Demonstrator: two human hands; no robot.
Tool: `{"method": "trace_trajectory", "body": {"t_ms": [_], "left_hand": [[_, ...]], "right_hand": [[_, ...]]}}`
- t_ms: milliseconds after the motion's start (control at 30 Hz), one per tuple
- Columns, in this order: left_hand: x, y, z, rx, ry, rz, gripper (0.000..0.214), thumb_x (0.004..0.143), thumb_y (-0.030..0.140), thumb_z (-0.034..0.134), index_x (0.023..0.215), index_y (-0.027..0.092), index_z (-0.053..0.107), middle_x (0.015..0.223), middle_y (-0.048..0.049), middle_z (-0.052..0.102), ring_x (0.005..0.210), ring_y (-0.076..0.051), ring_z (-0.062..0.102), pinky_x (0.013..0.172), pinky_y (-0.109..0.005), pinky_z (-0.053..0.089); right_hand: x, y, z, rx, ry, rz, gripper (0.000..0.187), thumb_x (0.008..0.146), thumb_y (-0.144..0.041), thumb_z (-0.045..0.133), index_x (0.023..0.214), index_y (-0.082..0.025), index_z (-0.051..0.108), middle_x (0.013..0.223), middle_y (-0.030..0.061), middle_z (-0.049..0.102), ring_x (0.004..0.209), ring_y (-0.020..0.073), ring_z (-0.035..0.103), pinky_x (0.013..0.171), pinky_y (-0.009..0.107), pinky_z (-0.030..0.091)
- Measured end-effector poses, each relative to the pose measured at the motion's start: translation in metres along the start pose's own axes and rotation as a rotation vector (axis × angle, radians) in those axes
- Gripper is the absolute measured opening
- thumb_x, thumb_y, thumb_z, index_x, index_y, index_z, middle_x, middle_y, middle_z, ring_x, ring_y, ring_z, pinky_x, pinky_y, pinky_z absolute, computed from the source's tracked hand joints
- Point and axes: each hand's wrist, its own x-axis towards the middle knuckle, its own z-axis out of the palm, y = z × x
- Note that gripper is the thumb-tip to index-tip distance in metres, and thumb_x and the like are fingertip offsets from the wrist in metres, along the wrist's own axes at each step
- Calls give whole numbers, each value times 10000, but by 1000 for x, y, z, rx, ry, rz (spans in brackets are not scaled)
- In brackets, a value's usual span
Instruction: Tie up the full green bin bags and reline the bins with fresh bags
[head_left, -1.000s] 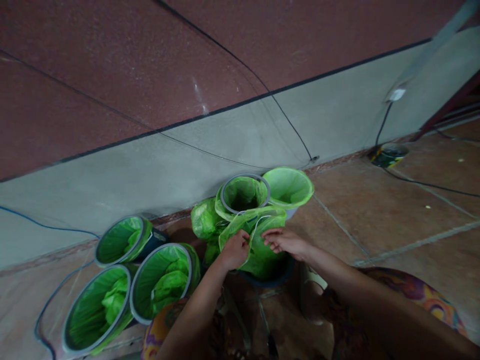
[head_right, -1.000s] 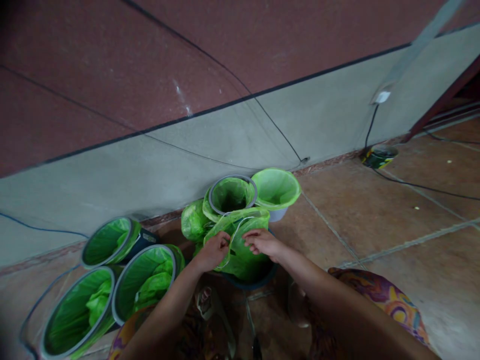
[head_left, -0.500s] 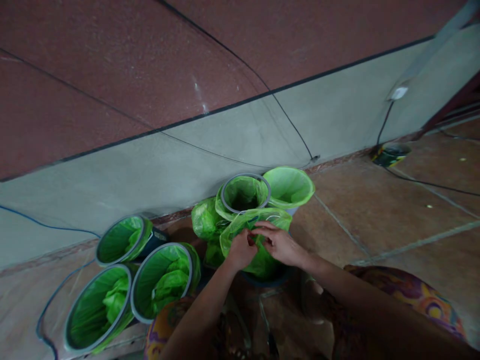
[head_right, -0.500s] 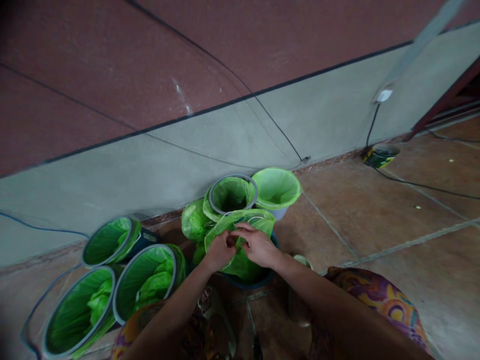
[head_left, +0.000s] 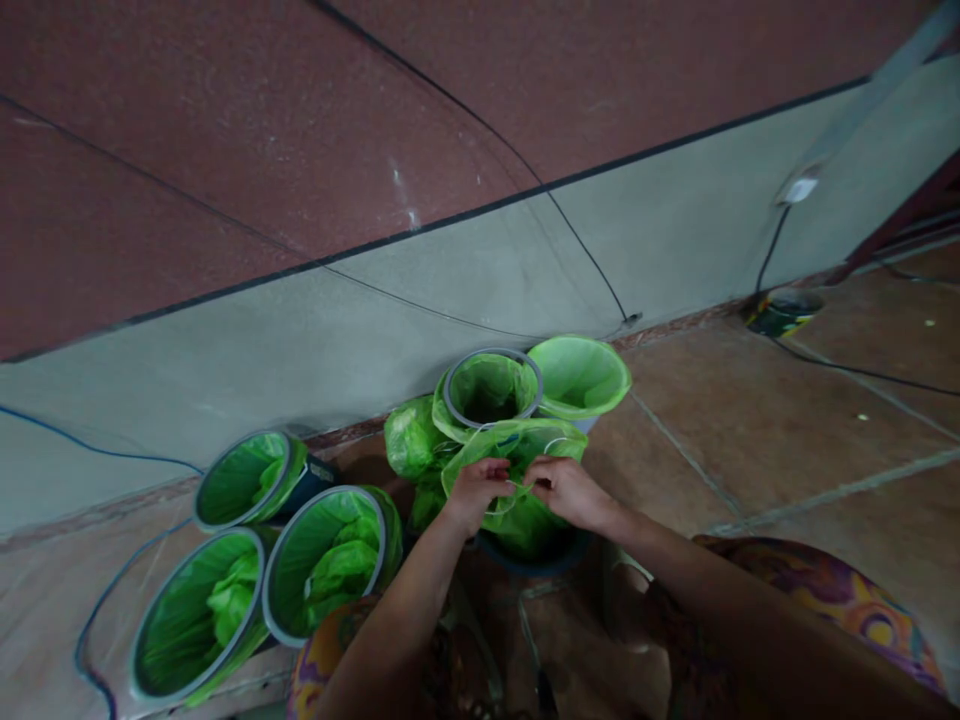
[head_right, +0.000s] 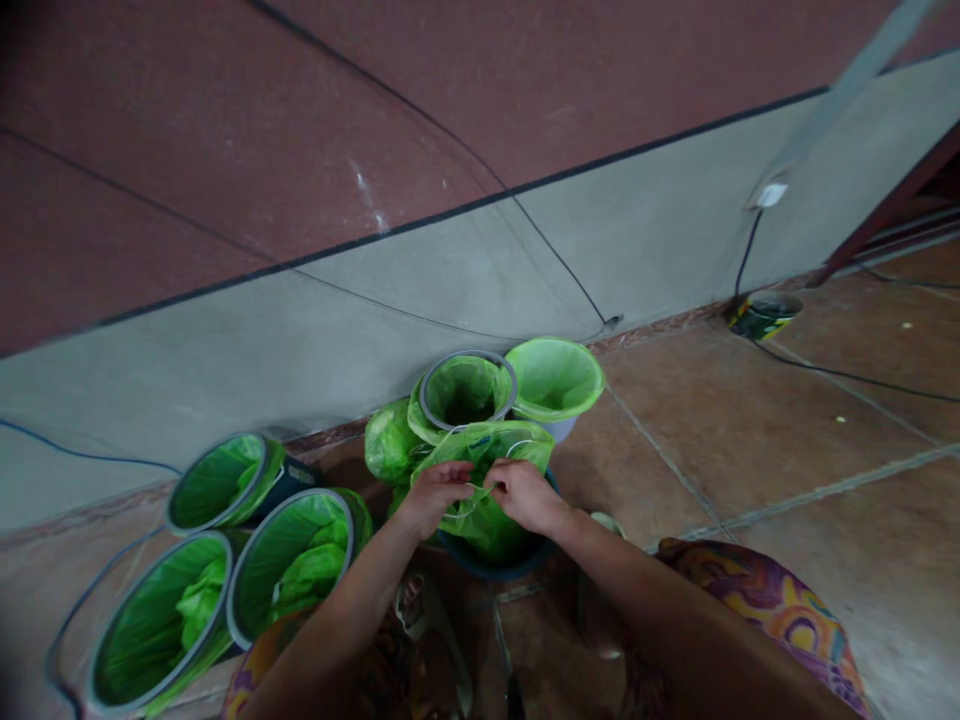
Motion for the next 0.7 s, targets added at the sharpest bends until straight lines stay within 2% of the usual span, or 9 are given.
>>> {"method": "trace_trajectory", "body": {"t_ms": [100,167,267,333,467,533,600,667,700], "left_hand": [[-4,10,-2,-133,-30,57,376,544,91,785,911,126,713,778,-25,646,764,-132,591,732,-267,465],[-9,22,-3,-161,-41,135,387,551,109,805,926,134,717,802,-23,654,768,-126,591,744,-264,462],[-19,42,1,-141,-107,268,393,600,145,818,977,162,711,865,-21,667,785,-117,592,759,-256,464],[-25,53,5,-115,-157,347,386,635,175,817,1003,178,702,893,-20,671,787,-111,594,762,-249,468],[-21,59,5,-58,-161,451,399,684,255,801,1058,187,679,946,-30,675,802,-115,612,773,-252,485],[-7,55,-3,-12,-26,460,402,720,291,765,1095,187,663,971,-39,676,828,-132,628,800,-271,493],[14,47,-15,119,224,395,349,777,308,700,1096,173,656,971,-55,683,863,-160,640,826,-293,492],[35,35,-27,369,463,231,290,822,304,642,1064,146,661,963,-90,694,905,-199,646,841,-315,483],[45,28,-32,509,521,133,290,834,308,627,1065,134,659,974,-113,697,933,-222,648,843,-326,478]], "right_hand": [[0,-2,-4,-12,3,58,221,732,-50,549,790,-171,725,841,54,699,765,167,637,744,279,464],[0,-8,-9,38,-6,108,218,727,-99,602,898,-163,722,916,58,698,694,147,614,686,277,462],[0,-22,-16,230,-21,122,435,732,-226,682,1161,-168,634,1020,63,677,613,114,567,581,258,440],[2,-31,-15,377,-27,100,507,761,-290,680,1241,-175,564,954,42,673,581,104,539,537,245,416],[8,-37,-5,562,-72,145,271,862,-395,564,999,-168,618,723,5,638,519,96,507,496,233,396],[10,-36,-1,602,-125,226,285,876,-435,533,904,-167,626,643,-2,617,488,96,504,470,225,384],[12,-32,2,626,-119,301,307,873,-452,527,921,-168,633,614,-8,610,469,96,501,452,218,374],[12,-27,2,619,-78,357,298,872,-435,521,931,-166,634,610,-8,615,463,93,501,447,214,373],[13,-25,2,603,-59,381,287,873,-421,514,924,-165,634,611,-5,619,460,91,501,446,213,373]]}}
